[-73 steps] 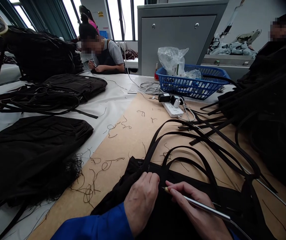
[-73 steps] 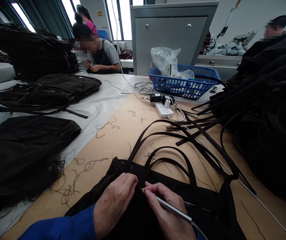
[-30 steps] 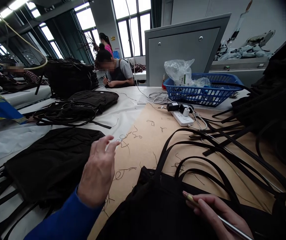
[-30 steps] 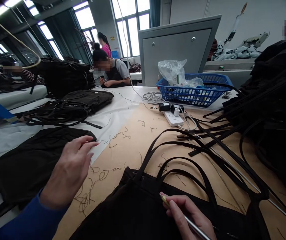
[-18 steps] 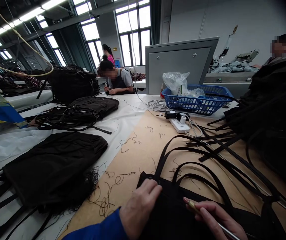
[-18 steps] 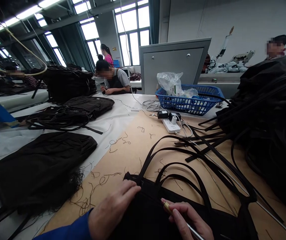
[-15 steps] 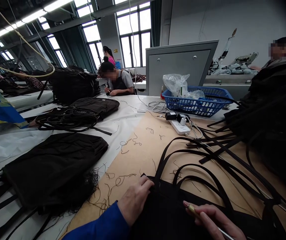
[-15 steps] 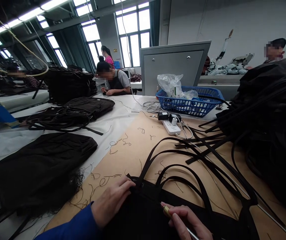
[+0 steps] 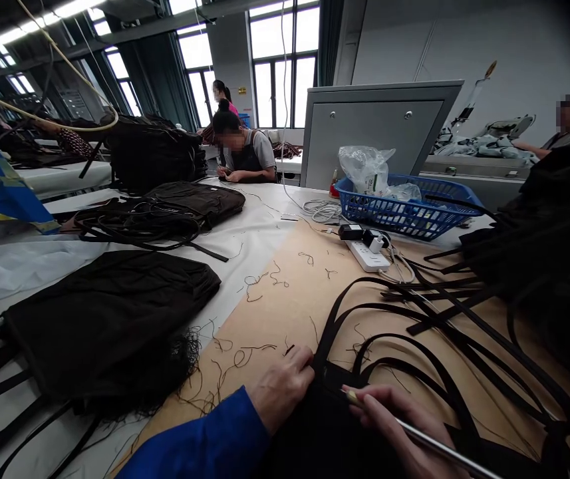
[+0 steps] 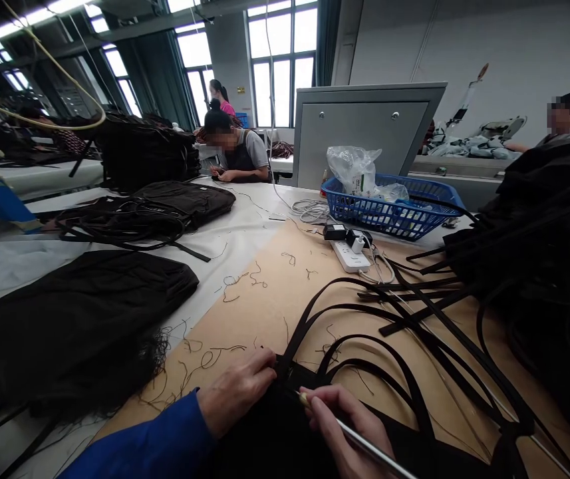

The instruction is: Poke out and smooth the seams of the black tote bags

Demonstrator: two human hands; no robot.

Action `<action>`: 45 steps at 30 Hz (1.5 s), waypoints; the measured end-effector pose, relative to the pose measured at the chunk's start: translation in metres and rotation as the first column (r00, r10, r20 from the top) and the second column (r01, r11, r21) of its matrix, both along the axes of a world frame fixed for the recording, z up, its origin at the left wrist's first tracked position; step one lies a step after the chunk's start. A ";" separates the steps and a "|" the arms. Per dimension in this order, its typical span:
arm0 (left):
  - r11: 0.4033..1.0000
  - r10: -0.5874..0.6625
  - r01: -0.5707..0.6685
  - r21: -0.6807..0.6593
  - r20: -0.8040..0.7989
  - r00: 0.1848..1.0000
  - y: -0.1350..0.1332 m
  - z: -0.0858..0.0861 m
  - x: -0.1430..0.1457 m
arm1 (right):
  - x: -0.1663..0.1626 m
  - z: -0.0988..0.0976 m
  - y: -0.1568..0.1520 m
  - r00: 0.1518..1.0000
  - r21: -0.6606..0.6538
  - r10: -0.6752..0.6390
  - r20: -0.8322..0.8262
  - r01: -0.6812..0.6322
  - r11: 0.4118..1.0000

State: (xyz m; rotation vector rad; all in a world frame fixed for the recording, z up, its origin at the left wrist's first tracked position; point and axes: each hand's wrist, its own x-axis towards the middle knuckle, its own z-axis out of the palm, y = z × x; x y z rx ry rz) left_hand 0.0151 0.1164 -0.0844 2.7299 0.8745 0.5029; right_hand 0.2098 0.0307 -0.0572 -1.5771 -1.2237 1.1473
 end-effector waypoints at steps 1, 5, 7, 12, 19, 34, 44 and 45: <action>1.000 -0.010 0.010 0.013 0.006 1.000 0.000 -0.001 0.000 | -0.005 0.001 0.005 0.999 -0.028 0.032 0.008 -0.031 0.999; 1.000 -0.006 0.005 0.015 0.042 0.999 0.000 0.001 -0.003 | -0.021 -0.004 0.020 0.994 -0.085 0.104 -0.034 -0.106 0.991; 1.000 0.007 -0.007 0.000 0.061 0.998 0.000 0.004 -0.005 | -0.024 -0.007 0.022 0.993 -0.103 0.114 -0.004 -0.114 0.988; 1.000 0.009 -0.006 -0.030 0.076 0.997 0.001 0.007 -0.005 | -0.025 -0.013 0.023 0.991 -0.117 0.131 0.023 -0.128 0.985; 0.999 0.008 -0.005 -0.034 0.083 0.997 0.003 0.003 -0.003 | -0.024 -0.026 0.026 0.989 -0.077 0.137 -0.062 -0.142 0.987; 1.000 0.021 -0.020 -0.005 0.096 0.995 0.002 0.001 -0.002 | -0.024 -0.033 0.029 0.995 0.071 0.081 -0.063 -0.076 0.995; 1.000 0.012 -0.013 0.004 0.092 0.996 0.001 0.003 -0.002 | -0.026 -0.036 0.027 0.996 0.089 0.071 -0.045 -0.067 0.994; 1.000 0.011 -0.012 0.006 0.090 0.996 0.001 0.003 -0.002 | -0.027 -0.035 0.026 0.997 0.088 0.062 -0.041 -0.058 0.994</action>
